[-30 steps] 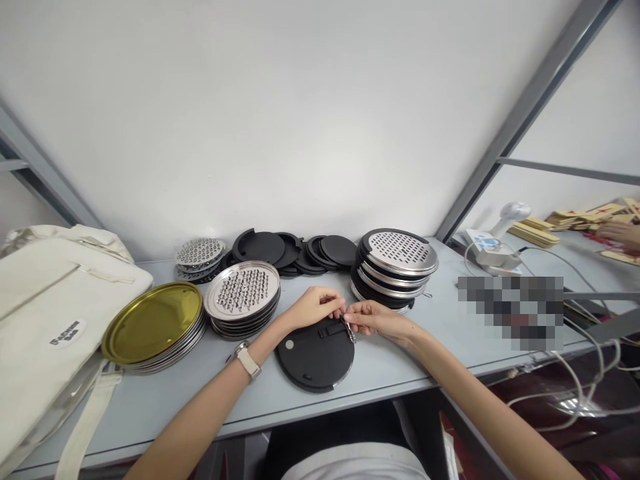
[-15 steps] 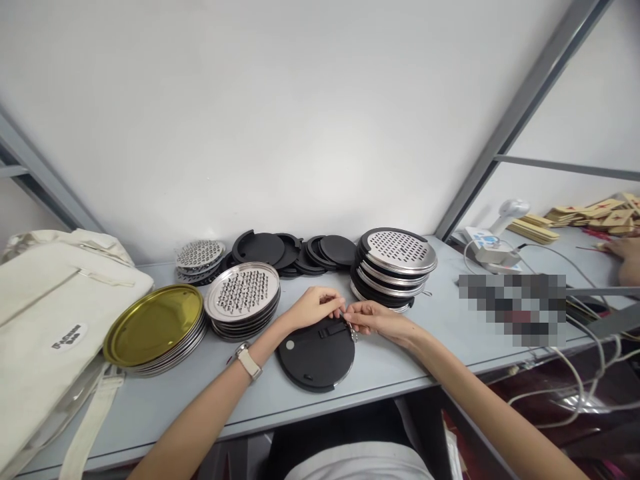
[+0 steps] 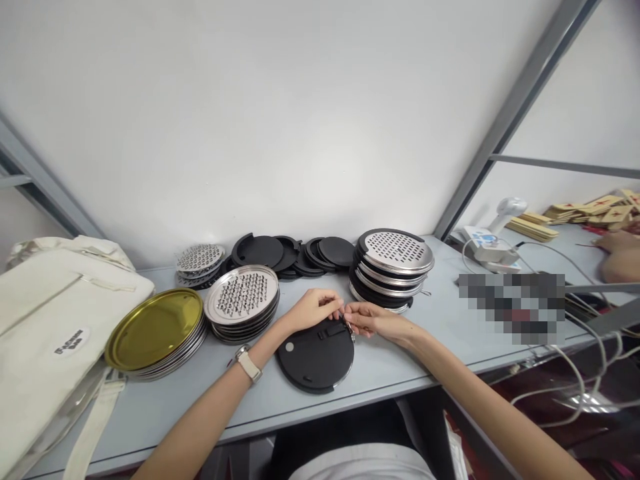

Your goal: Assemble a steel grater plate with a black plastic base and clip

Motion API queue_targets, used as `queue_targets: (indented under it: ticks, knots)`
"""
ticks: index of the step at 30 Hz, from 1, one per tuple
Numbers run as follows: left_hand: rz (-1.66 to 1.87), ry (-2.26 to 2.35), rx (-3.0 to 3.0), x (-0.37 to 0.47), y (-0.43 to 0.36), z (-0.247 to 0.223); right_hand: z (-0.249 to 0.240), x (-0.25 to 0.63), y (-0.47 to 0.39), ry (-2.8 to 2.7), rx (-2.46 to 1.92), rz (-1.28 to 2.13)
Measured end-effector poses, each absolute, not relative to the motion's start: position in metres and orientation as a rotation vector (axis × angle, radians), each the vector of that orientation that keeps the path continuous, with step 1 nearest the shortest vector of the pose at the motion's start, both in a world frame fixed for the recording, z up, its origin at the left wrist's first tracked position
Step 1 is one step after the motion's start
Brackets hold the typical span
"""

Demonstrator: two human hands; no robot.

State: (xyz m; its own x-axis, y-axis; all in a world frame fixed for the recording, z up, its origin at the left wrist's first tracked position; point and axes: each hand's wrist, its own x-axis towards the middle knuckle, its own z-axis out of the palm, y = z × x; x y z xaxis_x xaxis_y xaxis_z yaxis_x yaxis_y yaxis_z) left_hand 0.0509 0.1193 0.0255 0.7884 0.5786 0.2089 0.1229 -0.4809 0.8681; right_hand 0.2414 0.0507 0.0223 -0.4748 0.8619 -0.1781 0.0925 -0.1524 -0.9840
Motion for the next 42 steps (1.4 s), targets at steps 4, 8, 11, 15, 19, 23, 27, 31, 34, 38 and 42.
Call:
queue_targets:
  ticks: [4,8,11,15,19,23,27,31,34,38,42]
  knots:
    - [0.677,0.525,2.211,0.049,0.117,0.026,0.024,0.241,0.049,-1.540,-1.104,1.672]
    - [0.669,0.489,2.289,0.049,0.115,0.028,0.024,0.241,0.047,-1.568,-1.099,1.638]
    - [0.655,0.509,2.303,0.049,0.115,0.027,0.024,0.241,0.047,-1.570,-1.111,1.614]
    - [0.635,0.522,2.253,0.050,0.117,0.025,0.021,0.243,0.048,-1.555,-1.102,1.601]
    - [0.646,0.534,2.240,0.050,0.118,0.024,0.019,0.244,0.050,-1.516,-1.059,1.615]
    - [0.630,0.520,2.299,0.050,0.117,0.026,0.018,0.245,0.049,-1.480,-1.043,1.593]
    - [0.620,0.514,2.310,0.051,0.116,0.027,0.017,0.245,0.048,-1.517,-1.094,1.559]
    - [0.632,0.513,2.266,0.050,0.116,0.028,0.017,0.243,0.047,-1.528,-1.116,1.516]
    - [0.642,0.518,2.233,0.050,0.116,0.029,0.016,0.243,0.047,-1.521,-1.135,1.484]
    - [0.651,0.540,2.213,0.050,0.117,0.028,0.015,0.243,0.047,-1.590,-1.133,1.469]
    - [0.635,0.551,2.205,0.051,0.117,0.027,0.013,0.244,0.044,-1.660,-1.129,1.401]
